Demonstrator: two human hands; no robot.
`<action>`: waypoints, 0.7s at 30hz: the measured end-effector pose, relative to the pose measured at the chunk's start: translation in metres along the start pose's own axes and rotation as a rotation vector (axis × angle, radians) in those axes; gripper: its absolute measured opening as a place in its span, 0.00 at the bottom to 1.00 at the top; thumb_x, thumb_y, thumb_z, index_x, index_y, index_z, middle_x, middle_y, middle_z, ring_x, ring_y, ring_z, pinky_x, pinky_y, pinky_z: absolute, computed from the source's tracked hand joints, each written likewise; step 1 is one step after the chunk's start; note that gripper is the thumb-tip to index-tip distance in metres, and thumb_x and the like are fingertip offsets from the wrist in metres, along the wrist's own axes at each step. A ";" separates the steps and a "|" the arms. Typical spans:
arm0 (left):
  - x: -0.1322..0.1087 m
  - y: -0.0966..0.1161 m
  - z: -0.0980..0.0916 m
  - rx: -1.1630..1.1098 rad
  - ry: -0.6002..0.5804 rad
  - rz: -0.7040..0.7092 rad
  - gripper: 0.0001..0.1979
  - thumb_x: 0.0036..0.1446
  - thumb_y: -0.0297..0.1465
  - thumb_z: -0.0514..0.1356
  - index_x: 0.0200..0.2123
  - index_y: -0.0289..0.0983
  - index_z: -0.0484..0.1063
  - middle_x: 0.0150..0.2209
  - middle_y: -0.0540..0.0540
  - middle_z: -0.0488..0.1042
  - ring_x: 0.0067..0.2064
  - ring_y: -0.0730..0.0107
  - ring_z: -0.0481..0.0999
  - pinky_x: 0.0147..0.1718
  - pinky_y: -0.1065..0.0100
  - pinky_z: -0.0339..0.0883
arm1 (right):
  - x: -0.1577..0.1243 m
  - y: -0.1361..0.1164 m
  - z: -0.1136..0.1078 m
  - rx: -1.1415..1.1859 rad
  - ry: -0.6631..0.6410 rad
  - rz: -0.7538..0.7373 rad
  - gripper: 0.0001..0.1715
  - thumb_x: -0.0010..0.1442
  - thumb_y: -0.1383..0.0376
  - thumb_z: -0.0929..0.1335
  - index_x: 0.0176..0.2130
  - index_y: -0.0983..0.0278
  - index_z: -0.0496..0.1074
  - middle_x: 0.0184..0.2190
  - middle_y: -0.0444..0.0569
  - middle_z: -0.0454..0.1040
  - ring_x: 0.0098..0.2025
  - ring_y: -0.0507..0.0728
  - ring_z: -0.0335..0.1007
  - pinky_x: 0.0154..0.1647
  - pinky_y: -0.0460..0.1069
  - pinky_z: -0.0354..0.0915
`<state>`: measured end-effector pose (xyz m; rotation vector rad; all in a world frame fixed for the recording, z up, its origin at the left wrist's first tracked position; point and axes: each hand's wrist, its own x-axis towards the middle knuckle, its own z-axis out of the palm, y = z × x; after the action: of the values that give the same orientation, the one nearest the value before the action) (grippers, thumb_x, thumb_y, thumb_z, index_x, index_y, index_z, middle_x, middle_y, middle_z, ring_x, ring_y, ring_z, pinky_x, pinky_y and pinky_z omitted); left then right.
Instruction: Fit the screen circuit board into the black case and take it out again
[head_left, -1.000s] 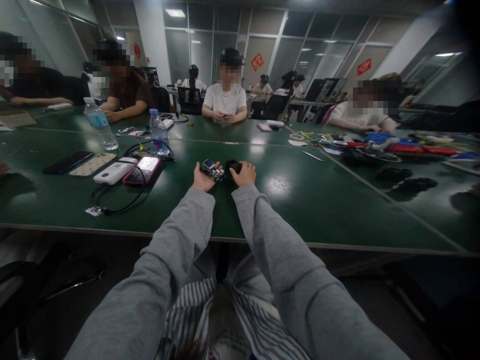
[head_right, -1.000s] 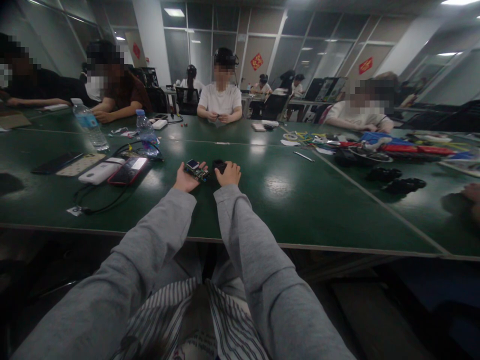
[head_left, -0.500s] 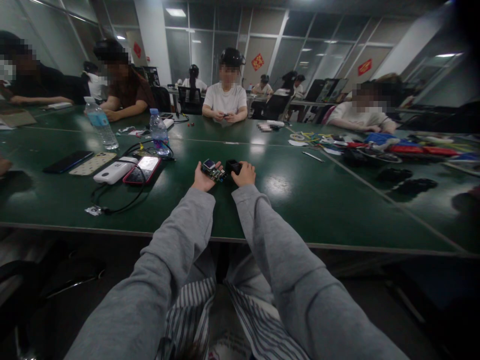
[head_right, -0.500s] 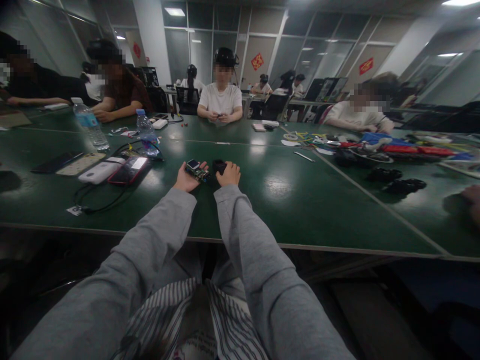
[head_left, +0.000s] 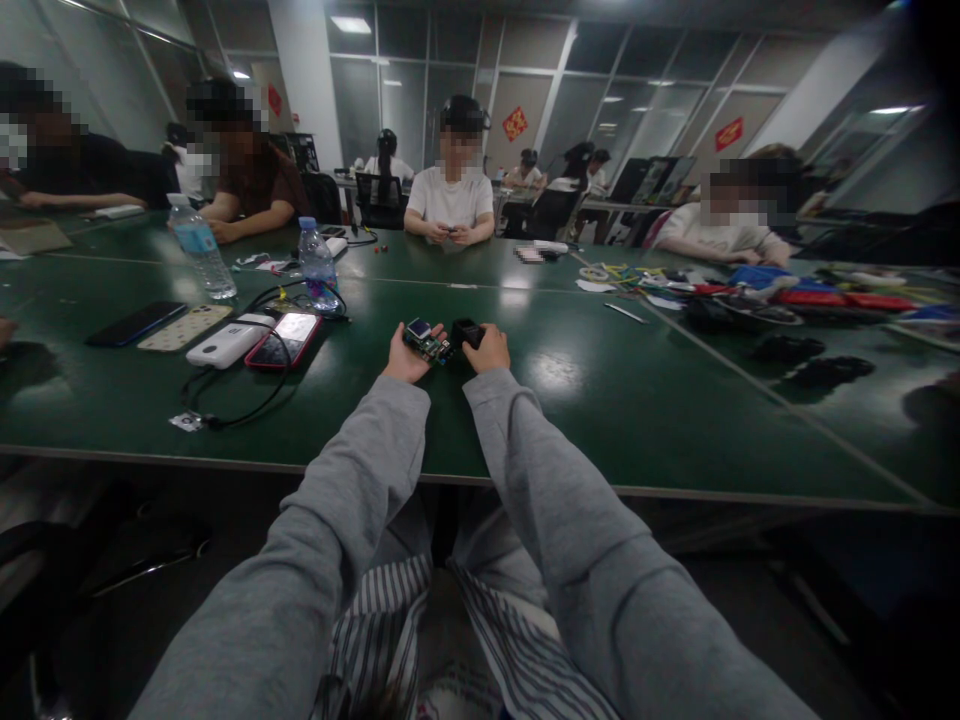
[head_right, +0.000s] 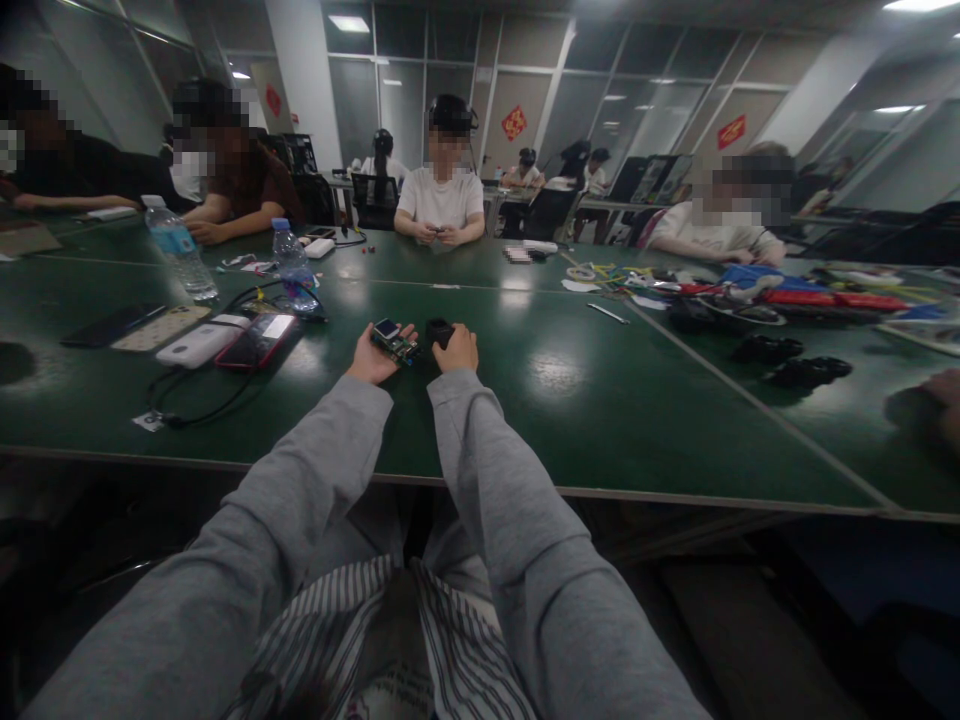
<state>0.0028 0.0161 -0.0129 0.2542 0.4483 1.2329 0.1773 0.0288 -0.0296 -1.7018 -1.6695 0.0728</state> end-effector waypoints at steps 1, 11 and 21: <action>0.000 0.000 0.000 0.002 0.000 -0.001 0.26 0.64 0.47 0.47 0.54 0.35 0.67 0.52 0.35 0.75 0.52 0.52 0.77 0.49 0.54 0.69 | 0.000 -0.001 -0.001 0.011 0.006 0.011 0.27 0.55 0.63 0.68 0.53 0.68 0.64 0.51 0.61 0.72 0.54 0.65 0.64 0.57 0.58 0.62; 0.002 0.000 -0.001 0.018 -0.006 0.001 0.25 0.65 0.46 0.46 0.51 0.35 0.69 0.45 0.37 0.78 0.49 0.53 0.78 0.50 0.51 0.68 | 0.002 -0.025 -0.011 0.403 0.151 0.033 0.29 0.57 0.58 0.67 0.55 0.66 0.63 0.52 0.60 0.72 0.54 0.62 0.70 0.56 0.59 0.65; 0.003 -0.001 0.000 0.010 0.042 0.004 0.25 0.65 0.44 0.47 0.53 0.34 0.70 0.36 0.40 0.78 0.47 0.54 0.78 0.53 0.55 0.67 | -0.019 -0.047 -0.004 0.434 -0.013 -0.224 0.30 0.57 0.54 0.68 0.56 0.63 0.63 0.53 0.55 0.72 0.56 0.62 0.68 0.57 0.58 0.64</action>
<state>0.0043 0.0183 -0.0134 0.2381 0.4906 1.2416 0.1366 0.0044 -0.0106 -1.1897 -1.6954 0.3153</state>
